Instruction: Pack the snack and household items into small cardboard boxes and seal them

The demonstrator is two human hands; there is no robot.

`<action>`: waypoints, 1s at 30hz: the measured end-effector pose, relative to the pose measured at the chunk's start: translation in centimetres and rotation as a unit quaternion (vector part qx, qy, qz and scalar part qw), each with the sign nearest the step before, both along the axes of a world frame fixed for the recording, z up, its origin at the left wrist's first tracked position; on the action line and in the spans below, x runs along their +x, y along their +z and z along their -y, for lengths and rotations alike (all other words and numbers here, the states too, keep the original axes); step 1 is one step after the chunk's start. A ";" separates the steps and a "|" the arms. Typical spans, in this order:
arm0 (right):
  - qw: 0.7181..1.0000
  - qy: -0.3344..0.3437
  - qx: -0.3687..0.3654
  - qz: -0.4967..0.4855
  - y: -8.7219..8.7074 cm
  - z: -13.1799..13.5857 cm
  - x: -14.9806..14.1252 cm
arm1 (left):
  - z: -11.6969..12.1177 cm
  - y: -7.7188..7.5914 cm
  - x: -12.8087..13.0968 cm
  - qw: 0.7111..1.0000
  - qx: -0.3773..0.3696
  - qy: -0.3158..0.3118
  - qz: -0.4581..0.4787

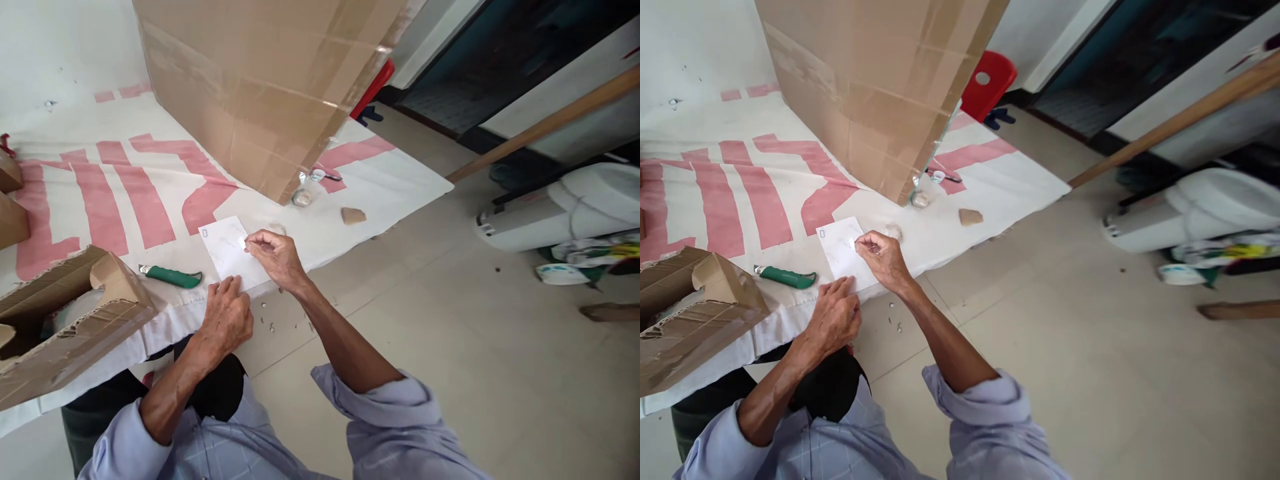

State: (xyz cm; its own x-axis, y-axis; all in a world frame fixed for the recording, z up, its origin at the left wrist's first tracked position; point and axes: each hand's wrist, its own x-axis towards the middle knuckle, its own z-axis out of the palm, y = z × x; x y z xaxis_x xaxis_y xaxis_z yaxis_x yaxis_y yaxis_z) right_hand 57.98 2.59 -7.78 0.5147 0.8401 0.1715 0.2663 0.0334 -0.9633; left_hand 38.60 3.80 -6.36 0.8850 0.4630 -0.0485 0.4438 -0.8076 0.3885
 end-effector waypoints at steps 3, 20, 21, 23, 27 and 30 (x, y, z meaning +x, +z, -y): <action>0.999 0.021 -0.019 0.034 -0.5 -1.6 0.5 | 0.1 -0.1 0.0 0.999 -0.010 0.004 0.031; 0.933 0.083 -0.150 0.317 -1.8 -7.3 0.2 | -0.9 -2.0 -0.3 0.992 -0.074 0.015 0.103; 0.931 0.087 -0.158 0.319 -1.8 -7.4 0.2 | -0.8 -2.1 -0.3 0.992 -0.071 0.016 0.108; 0.928 0.089 -0.176 0.317 -1.9 -7.5 0.0 | -0.7 -2.4 -0.3 0.991 -0.068 0.018 0.116; 0.927 0.090 -0.201 0.303 -2.0 -7.9 -0.4 | -0.4 -2.9 -0.3 0.989 -0.063 0.018 0.134; 0.924 0.089 -0.216 0.303 -1.9 -8.2 -0.5 | -0.3 -3.2 -0.4 0.988 -0.060 0.020 0.144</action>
State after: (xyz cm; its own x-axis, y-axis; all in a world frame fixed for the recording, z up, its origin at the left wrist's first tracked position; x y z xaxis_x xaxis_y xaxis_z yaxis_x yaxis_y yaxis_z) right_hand 57.45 10.78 -9.69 0.2815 0.9595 0.0121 0.7889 -0.2242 -0.5722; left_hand 38.24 4.12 -9.55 0.8518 0.5033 0.1452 0.3310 -0.7321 0.5954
